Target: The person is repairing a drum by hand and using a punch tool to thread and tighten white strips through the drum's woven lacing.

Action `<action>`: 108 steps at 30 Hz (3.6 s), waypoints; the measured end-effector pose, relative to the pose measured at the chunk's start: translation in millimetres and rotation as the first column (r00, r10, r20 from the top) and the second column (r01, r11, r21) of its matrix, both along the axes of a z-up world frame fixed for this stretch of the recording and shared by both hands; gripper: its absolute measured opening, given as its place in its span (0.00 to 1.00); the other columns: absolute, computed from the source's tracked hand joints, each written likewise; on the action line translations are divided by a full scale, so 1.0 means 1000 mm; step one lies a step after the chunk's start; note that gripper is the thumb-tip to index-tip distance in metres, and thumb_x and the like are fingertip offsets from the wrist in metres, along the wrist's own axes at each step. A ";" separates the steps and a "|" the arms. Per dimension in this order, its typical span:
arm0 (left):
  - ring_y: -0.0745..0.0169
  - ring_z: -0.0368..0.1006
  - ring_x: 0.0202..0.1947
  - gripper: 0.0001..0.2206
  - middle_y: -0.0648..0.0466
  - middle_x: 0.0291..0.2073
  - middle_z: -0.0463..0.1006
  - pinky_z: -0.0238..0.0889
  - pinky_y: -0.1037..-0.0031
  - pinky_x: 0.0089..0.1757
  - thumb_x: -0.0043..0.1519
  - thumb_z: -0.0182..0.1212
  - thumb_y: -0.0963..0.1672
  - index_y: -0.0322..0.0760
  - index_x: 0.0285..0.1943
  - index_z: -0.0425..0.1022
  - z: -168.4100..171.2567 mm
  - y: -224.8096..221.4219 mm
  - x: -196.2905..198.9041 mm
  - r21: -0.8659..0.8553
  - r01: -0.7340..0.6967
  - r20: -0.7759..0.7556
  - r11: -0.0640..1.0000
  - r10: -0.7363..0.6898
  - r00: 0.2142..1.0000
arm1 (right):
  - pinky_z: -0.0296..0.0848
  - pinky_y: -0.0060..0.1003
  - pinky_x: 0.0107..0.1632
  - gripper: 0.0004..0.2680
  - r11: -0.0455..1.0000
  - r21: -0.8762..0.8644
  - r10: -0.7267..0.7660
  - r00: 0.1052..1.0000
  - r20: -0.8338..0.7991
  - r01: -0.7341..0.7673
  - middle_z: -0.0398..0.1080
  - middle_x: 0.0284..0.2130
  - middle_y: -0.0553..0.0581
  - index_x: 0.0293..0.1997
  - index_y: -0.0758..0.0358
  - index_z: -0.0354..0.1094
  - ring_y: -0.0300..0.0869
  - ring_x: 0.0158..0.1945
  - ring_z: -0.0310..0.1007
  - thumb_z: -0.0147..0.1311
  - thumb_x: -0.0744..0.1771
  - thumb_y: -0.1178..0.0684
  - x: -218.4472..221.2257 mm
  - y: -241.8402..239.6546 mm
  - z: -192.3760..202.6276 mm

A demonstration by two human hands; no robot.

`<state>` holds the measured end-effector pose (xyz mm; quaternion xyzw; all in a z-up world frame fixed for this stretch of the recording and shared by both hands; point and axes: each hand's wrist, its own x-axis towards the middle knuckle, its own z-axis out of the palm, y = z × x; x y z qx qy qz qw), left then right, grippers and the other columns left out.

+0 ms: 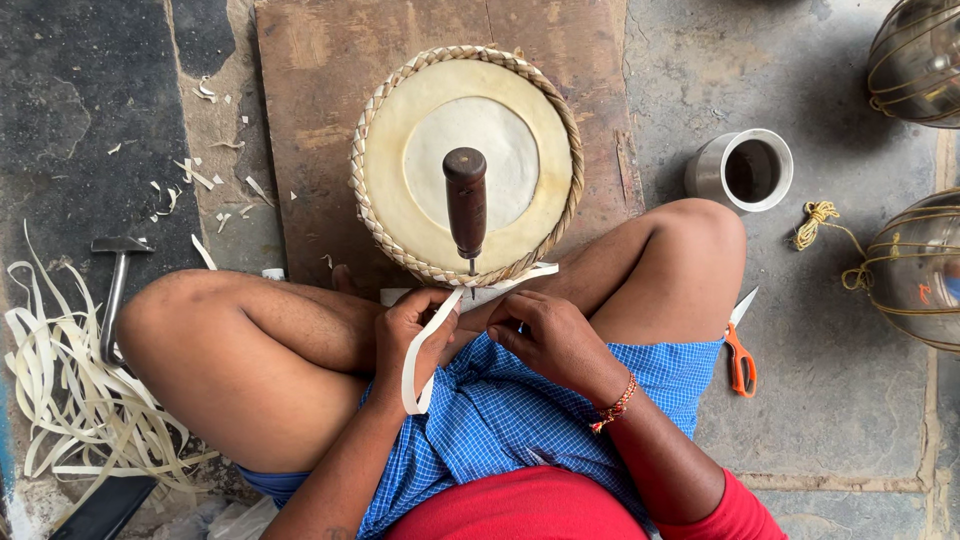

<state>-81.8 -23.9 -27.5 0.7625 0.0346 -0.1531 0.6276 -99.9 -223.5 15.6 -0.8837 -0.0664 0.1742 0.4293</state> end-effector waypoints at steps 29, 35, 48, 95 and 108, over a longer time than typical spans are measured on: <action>0.62 0.83 0.33 0.07 0.48 0.32 0.85 0.74 0.73 0.36 0.62 0.64 0.42 0.31 0.43 0.83 0.005 -0.008 -0.001 0.068 0.018 0.135 0.998 -0.027 0.990 | 0.63 0.24 0.27 0.06 0.419 0.652 -0.517 0.757 -0.400 0.631 0.72 0.29 0.52 0.44 0.67 0.70 0.30 0.24 0.64 0.56 0.70 0.54 -0.020 0.030 -0.069; 0.61 0.83 0.35 0.07 0.48 0.34 0.85 0.75 0.73 0.37 0.62 0.63 0.41 0.31 0.44 0.82 0.001 -0.007 -0.002 0.032 0.030 0.218 0.999 -0.036 0.975 | 0.73 0.30 0.49 0.13 0.742 0.605 -0.550 0.779 0.301 0.290 0.66 0.47 0.52 0.61 0.65 0.56 0.33 0.47 0.68 0.54 0.71 0.56 0.026 0.027 0.007; 0.46 0.68 0.48 0.12 0.48 0.45 0.72 0.61 0.55 0.49 0.64 0.65 0.47 0.40 0.50 0.71 0.001 -0.007 0.016 0.488 -0.204 0.718 0.848 -0.258 0.646 | 0.63 0.28 0.26 0.15 0.337 0.919 -0.365 0.928 -0.073 0.205 0.64 0.31 0.52 0.61 0.60 0.59 0.34 0.25 0.62 0.50 0.73 0.42 0.113 0.036 0.016; 0.61 0.65 0.67 0.14 0.60 0.62 0.73 0.44 0.59 0.61 0.67 0.60 0.49 0.48 0.59 0.72 -0.022 -0.013 0.048 0.489 -0.166 0.794 0.856 -0.358 0.491 | 0.58 0.41 0.53 0.08 0.972 -0.183 0.033 0.694 0.719 0.144 0.75 0.38 0.46 0.38 0.50 0.75 0.45 0.47 0.68 0.67 0.60 0.49 0.056 0.001 0.010; 0.65 0.66 0.66 0.12 0.61 0.62 0.73 0.35 0.54 0.64 0.67 0.61 0.47 0.48 0.59 0.74 -0.002 -0.022 0.078 0.551 -0.214 0.802 0.806 -0.441 0.403 | 0.71 0.37 0.53 0.14 0.986 0.156 -0.029 0.889 0.458 -0.048 0.72 0.47 0.56 0.52 0.64 0.71 0.43 0.51 0.72 0.63 0.64 0.50 0.085 -0.036 0.037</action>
